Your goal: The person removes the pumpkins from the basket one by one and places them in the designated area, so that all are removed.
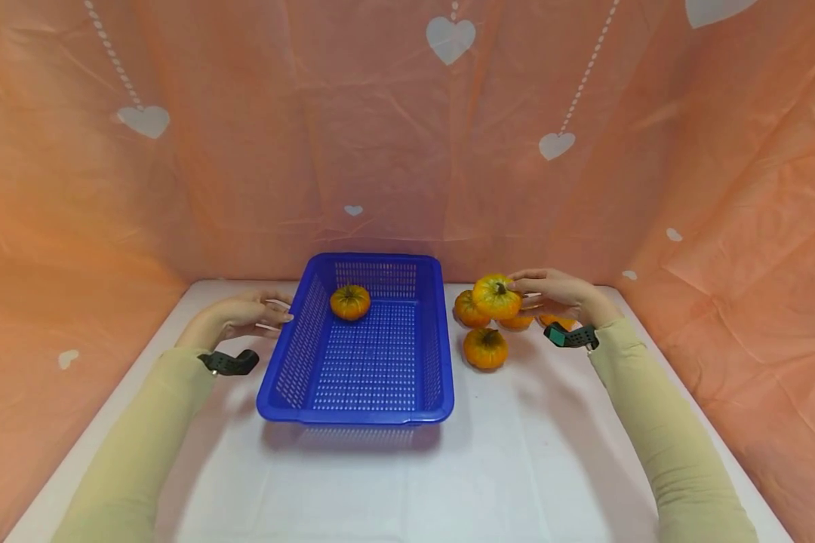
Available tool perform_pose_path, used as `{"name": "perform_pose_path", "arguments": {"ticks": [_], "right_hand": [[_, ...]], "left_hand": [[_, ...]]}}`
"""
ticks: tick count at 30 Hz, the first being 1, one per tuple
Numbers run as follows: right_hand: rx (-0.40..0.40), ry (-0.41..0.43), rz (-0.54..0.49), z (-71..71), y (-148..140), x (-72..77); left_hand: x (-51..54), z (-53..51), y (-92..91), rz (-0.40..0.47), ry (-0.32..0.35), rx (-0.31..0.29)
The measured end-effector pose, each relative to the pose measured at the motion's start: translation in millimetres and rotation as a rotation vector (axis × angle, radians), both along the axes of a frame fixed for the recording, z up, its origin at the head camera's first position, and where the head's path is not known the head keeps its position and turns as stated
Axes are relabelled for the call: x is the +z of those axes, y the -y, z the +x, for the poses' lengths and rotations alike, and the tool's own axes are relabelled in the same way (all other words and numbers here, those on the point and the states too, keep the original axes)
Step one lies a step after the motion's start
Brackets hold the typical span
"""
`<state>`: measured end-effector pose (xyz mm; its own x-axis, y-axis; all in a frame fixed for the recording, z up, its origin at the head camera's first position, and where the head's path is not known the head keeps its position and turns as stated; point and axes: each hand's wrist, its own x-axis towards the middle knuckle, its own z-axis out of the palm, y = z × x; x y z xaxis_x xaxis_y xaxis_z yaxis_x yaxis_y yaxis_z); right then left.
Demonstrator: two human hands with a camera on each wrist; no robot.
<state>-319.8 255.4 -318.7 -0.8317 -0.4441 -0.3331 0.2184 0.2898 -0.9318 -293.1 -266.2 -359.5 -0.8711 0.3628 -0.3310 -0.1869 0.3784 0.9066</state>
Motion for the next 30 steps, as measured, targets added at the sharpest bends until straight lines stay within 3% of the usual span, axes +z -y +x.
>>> {"name": "perform_pose_path", "arguments": {"ticks": [9,18,24,30], "right_hand": [[-0.062,0.006,0.069,7.0,-24,-11.3],[-0.043,-0.03,0.0,19.1,-47,-36.1],[-0.067,0.021,-0.038,22.0,-56,-51.8],[-0.065,0.039,-0.01,24.8,-63,-65.5]], "left_hand": [[0.3,0.1,1.1,-0.015,-0.019,-0.011],[-2.5,0.5,3.1,0.03,-0.017,-0.018],[-2.4,0.0,3.6,0.048,-0.015,-0.021],[-4.5,0.0,3.0,0.063,-0.014,-0.026]]}}
